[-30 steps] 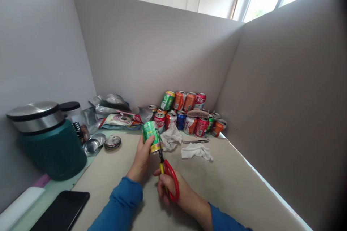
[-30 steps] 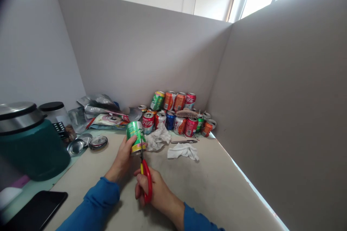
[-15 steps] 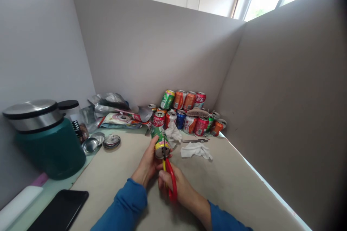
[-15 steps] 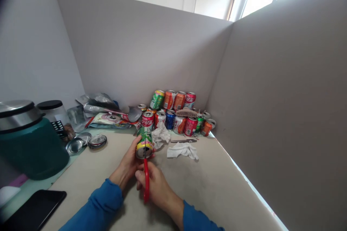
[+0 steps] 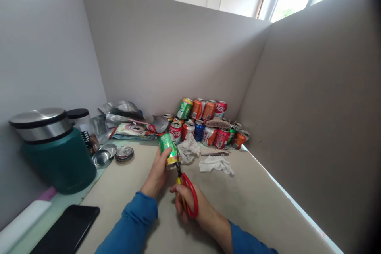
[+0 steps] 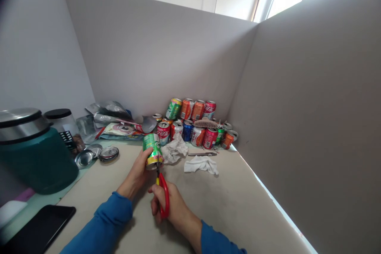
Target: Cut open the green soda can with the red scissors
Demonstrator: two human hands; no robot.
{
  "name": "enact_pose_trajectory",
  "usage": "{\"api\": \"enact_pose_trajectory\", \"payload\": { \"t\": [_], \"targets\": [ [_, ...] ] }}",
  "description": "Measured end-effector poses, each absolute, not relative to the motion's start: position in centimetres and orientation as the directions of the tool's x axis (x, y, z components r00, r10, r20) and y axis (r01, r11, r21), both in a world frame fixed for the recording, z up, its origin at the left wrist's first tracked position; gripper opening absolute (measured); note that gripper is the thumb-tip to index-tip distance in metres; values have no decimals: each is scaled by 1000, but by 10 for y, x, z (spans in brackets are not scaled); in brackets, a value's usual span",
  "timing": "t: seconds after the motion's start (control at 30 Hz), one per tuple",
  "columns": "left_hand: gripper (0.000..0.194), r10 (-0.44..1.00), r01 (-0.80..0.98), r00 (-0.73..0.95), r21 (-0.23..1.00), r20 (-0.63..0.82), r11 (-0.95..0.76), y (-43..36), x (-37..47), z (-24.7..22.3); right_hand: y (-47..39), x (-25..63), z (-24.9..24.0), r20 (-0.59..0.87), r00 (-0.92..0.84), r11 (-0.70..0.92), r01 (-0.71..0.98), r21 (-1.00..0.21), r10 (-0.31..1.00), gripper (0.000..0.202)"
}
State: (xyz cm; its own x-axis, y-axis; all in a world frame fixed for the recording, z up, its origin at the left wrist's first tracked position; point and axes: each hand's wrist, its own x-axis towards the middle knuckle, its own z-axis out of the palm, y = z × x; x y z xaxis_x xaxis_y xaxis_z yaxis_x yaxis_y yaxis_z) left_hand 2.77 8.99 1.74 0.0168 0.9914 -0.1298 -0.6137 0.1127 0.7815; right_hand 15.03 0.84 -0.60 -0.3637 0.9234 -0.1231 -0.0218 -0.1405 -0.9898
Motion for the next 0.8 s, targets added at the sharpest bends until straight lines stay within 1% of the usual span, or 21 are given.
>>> {"api": "enact_pose_trajectory", "payload": {
  "t": [0.07,0.17,0.27,0.4,0.5,0.57,0.67,0.8],
  "targets": [
    [26,972,-627,94,746,-213,224,88,33,19,10,150,-7,-95,-349,-114,-33,-993,932,60],
    [28,940,-641,173,691,-295,335,85,39,21,13,149,-12,-75,-341,-100,-55,-994,937,64],
    [29,932,-644,163,680,-324,350,84,41,21,15,148,-15,-99,-329,-120,-45,-992,939,69],
    [34,918,-630,152,680,-366,375,84,41,20,17,148,-12,-123,-261,-127,3,-992,957,76],
    [34,930,-640,132,687,-344,345,86,41,20,17,147,-11,-157,-154,-158,5,-987,976,78],
    [32,941,-644,115,697,-320,315,87,41,19,17,147,-12,-169,-131,-172,-14,-985,977,77],
    [32,947,-634,106,714,-302,299,88,41,16,17,147,-13,-166,-223,-178,-35,-983,960,78],
    [36,963,-614,95,747,-253,256,91,39,10,18,151,-14,-100,-292,-111,-19,-994,951,78]
  ]
}}
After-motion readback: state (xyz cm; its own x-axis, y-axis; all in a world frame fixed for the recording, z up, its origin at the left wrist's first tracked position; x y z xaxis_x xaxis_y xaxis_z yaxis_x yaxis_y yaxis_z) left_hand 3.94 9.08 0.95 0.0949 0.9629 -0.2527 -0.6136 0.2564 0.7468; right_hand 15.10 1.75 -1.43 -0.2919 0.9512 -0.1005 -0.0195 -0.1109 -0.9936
